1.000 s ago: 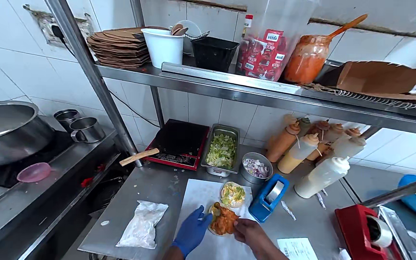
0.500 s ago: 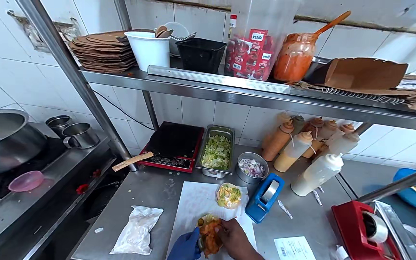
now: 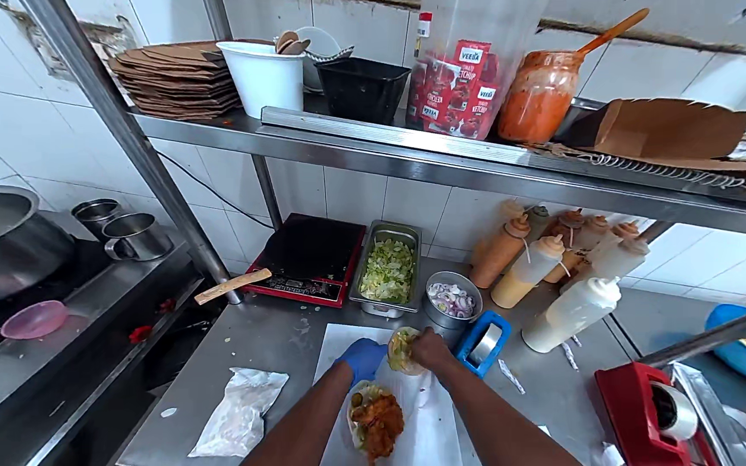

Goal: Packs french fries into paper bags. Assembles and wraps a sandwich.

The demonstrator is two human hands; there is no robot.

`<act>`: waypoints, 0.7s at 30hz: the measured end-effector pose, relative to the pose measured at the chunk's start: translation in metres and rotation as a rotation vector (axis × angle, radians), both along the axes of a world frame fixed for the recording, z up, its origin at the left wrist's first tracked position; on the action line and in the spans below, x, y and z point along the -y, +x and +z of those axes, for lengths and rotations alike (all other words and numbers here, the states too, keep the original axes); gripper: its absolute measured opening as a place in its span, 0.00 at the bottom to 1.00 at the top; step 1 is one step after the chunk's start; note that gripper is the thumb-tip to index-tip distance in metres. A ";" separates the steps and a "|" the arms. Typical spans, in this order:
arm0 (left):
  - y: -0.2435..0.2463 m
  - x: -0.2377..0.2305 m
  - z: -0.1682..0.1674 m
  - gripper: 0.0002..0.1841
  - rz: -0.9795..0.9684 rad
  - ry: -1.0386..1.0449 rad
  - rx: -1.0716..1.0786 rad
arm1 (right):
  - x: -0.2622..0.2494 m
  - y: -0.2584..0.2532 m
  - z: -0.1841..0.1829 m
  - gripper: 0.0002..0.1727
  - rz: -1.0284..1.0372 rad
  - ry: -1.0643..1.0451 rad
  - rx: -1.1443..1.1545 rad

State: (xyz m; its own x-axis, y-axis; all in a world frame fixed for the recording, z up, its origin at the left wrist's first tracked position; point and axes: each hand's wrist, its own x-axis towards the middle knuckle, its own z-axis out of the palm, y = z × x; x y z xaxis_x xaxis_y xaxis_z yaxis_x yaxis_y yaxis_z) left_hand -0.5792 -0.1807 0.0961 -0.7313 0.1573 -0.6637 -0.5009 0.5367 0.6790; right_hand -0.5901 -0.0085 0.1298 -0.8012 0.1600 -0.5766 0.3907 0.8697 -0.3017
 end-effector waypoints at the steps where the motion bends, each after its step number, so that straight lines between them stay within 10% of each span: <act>1: -0.007 -0.005 -0.004 0.29 0.021 0.038 0.057 | 0.001 -0.001 -0.001 0.34 -0.014 0.007 -0.001; 12: 0.002 0.025 0.023 0.18 -0.005 0.276 0.027 | -0.019 0.055 0.001 0.17 -0.556 -0.959 -0.085; 21: 0.060 0.061 0.042 0.17 -0.338 0.020 -0.454 | -0.020 0.129 -0.018 0.17 0.144 -0.807 -0.685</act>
State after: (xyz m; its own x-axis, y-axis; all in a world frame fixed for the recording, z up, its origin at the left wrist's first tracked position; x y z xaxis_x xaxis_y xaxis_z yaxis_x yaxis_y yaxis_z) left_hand -0.5194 -0.2415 0.1385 -0.8496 0.4417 -0.2884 0.0415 0.6010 0.7982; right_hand -0.4614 0.0111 0.1122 -0.9755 -0.1901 0.1109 -0.1712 0.3390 -0.9251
